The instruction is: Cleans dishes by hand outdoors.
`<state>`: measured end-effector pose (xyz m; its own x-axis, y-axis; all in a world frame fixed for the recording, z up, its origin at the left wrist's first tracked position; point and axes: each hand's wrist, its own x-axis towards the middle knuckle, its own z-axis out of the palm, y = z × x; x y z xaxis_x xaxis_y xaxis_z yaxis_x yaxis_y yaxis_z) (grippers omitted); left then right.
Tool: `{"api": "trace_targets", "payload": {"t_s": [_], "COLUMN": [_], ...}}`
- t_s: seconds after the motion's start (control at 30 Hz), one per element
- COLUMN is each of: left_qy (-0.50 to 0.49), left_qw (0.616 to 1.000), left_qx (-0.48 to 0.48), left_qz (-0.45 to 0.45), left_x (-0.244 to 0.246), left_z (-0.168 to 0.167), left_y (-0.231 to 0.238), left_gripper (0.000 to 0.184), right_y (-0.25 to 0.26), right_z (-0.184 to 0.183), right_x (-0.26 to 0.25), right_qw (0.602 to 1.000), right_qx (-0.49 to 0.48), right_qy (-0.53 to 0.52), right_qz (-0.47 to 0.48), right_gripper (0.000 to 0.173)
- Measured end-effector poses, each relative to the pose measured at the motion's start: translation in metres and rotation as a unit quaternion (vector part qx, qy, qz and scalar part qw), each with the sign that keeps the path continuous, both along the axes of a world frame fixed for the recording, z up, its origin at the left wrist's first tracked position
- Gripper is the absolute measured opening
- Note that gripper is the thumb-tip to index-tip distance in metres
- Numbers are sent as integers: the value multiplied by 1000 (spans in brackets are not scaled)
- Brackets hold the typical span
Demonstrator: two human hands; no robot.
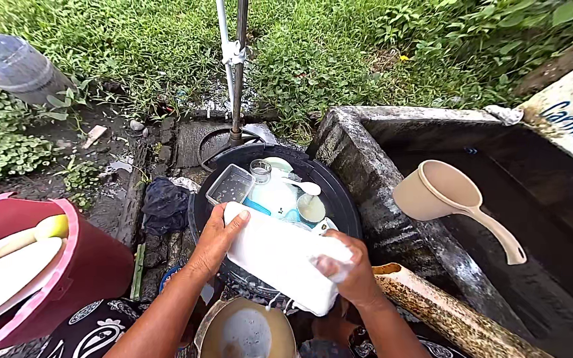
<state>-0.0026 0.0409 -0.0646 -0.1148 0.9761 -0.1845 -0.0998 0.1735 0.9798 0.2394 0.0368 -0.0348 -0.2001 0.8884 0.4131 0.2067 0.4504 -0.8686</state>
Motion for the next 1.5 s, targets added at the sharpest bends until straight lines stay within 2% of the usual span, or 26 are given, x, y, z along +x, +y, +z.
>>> {"api": "trace_targets", "payload": {"t_s": [0.07,0.1,0.17,0.2,0.27,0.3,0.37,0.47,0.53,0.57,0.63,0.7,0.77,0.83,0.9,0.97,1.03,1.1,1.17,1.23,1.3,1.37,1.43,1.5], "left_qy": [-97,-156,-238,-251,-240,-222,-171,-116,-106,-103,-107,-122,-134,-144,-149,-145,-142,-142,-149,-160,-168,-169,-151,-98], "left_qw": [994,986,965,959,959,962,969,976,978,979,980,983,985,985,985,984,986,987,987,986,985,985,988,994], "left_qx": [16,14,1,-5,-9,-8,-4,18,58,64,56,39,37,35,29,34,40,38,39,48,48,36,8,-31], "left_qz": [-44,-60,-107,-127,-150,-160,-177,-182,-169,-161,-155,-129,-98,-83,-87,-93,-84,-65,-40,-19,-5,4,16,28], "left_x": [-3,-4,-4,-2,7,11,16,25,28,27,23,18,16,16,18,21,22,20,19,16,14,13,13,14], "left_z": [3,5,10,11,10,8,2,-3,-4,-4,-2,1,6,9,8,3,3,6,8,10,13,15,16,14], "left_y": [-2,-4,-10,-12,-14,-13,-10,-8,-12,-14,-19,-20,-20,-19,-18,-18,-17,-17,-17,-17,-16,-14,-11,-6], "left_gripper": [25,21,28,32,36,36,38,39,42,44,45,47,49,50,49,49,50,51,50,49,49,46,39,33], "right_y": [13,19,32,39,50,49,35,10,6,9,24,42,54,56,42,28,35,51,66,73,72,64,54,46], "right_z": [8,12,16,14,4,0,-1,-20,-42,-50,-62,-71,-79,-81,-76,-68,-64,-64,-67,-67,-60,-52,-47,-44], "right_x": [14,18,22,25,29,27,4,-45,-65,-67,-60,-44,-26,-26,-45,-69,-77,-67,-44,-19,-4,6,17,24], "right_qw": [996,988,959,945,924,920,924,951,951,946,931,919,921,925,932,930,914,903,907,923,935,951,965,968], "right_qx": [-21,-39,-74,-54,75,149,229,261,270,277,314,325,265,224,248,306,358,371,326,221,118,46,37,69], "right_qy": [39,51,94,104,61,21,-56,-121,-151,-168,-186,-201,-226,-225,-214,-187,-185,-207,-246,-261,-237,-189,-156,-156], "right_qz": [-80,-138,-258,-306,-369,-361,-300,-112,-10,7,-20,-97,-177,-210,-152,-75,-48,-58,-107,-173,-237,-239,-208,-186], "right_gripper": [25,25,28,26,15,11,14,13,26,28,29,28,32,35,40,31,25,28,32,36,36,38,39,46]}}
